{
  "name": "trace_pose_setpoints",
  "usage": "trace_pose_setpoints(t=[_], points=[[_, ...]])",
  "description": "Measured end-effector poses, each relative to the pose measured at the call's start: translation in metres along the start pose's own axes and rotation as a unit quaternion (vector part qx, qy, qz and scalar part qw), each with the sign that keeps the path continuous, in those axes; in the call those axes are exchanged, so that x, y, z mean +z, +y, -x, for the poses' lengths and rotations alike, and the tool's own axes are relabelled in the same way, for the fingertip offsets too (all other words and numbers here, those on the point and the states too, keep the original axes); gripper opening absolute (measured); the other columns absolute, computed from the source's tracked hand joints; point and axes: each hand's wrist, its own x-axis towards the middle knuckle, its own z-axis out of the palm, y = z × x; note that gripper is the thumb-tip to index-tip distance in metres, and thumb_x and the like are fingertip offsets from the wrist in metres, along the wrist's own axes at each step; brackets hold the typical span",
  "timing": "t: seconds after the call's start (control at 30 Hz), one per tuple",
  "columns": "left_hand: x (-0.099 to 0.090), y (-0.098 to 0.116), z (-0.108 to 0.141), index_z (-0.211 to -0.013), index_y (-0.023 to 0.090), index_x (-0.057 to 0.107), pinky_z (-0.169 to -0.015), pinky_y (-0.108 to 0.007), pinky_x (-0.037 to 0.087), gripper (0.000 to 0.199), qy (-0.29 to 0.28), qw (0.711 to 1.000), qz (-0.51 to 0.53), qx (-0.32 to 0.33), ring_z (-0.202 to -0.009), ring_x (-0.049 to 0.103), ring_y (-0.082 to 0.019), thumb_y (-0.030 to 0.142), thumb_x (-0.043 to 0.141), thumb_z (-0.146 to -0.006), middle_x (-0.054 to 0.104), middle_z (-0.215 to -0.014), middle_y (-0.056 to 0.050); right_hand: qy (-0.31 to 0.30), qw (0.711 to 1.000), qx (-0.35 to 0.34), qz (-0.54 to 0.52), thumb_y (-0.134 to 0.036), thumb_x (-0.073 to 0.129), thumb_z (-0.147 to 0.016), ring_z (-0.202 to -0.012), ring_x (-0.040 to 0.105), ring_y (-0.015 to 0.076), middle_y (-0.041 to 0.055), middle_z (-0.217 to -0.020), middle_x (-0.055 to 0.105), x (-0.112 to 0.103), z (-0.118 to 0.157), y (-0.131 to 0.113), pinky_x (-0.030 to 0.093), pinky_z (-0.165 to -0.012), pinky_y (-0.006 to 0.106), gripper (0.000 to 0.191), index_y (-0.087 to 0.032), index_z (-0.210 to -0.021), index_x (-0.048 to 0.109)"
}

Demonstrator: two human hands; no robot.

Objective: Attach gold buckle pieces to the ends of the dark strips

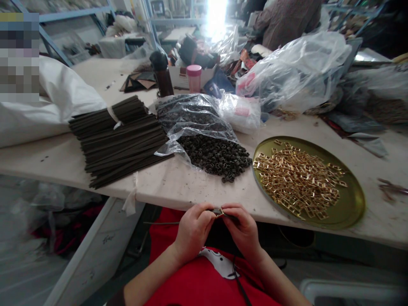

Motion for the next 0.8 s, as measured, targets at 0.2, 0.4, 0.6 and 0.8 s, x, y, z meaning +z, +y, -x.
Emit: trace_pose_setpoints(t=[0.2,0.4,0.6,0.8], points=[[-0.004,0.003,-0.001,-0.087,0.02,0.063,-0.076,-0.028,0.048,0.02,-0.036,0.999,0.002,-0.029,-0.087,0.058,-0.016,0.022,0.043,-0.088,0.062,-0.097,-0.006,0.022,0.991,0.106,-0.083,-0.018,0.062,-0.076,-0.08,0.058,0.0179,0.0029,-0.083,0.06,0.005,0.001,-0.003,0.047,-0.072,0.031,0.007,-0.024,-0.081,0.063],[-0.005,0.005,-0.002,-0.091,0.021,0.064,-0.077,-0.028,0.047,0.021,-0.049,0.998,0.008,-0.026,-0.089,0.057,-0.017,0.023,0.043,-0.088,0.062,-0.098,-0.006,0.006,0.987,0.132,-0.092,-0.021,0.06,-0.078,-0.077,0.056,0.0163,0.0016,-0.08,0.059,0.005,0.001,-0.004,0.045,-0.07,0.03,0.004,-0.023,-0.081,0.061],[-0.004,0.005,-0.004,-0.085,0.019,0.062,-0.079,-0.027,0.046,0.014,-0.046,0.986,0.129,-0.091,-0.089,0.057,-0.016,0.022,0.048,-0.085,0.061,-0.096,-0.006,0.013,0.983,0.147,-0.114,-0.022,0.062,-0.077,-0.077,0.056,0.0154,0.0006,-0.08,0.06,0.005,0.0,-0.003,0.045,-0.07,0.028,0.003,-0.023,-0.08,0.061],[-0.005,0.007,-0.013,-0.078,0.015,0.05,-0.054,-0.021,0.045,0.018,-0.116,0.861,0.357,-0.342,-0.064,0.058,-0.013,0.032,0.056,-0.079,0.061,-0.07,-0.001,-0.014,0.965,0.215,-0.152,-0.032,0.061,-0.078,-0.071,0.056,0.016,0.0018,-0.076,0.062,0.004,-0.004,-0.011,0.045,-0.065,0.028,0.011,-0.021,-0.08,0.062]])
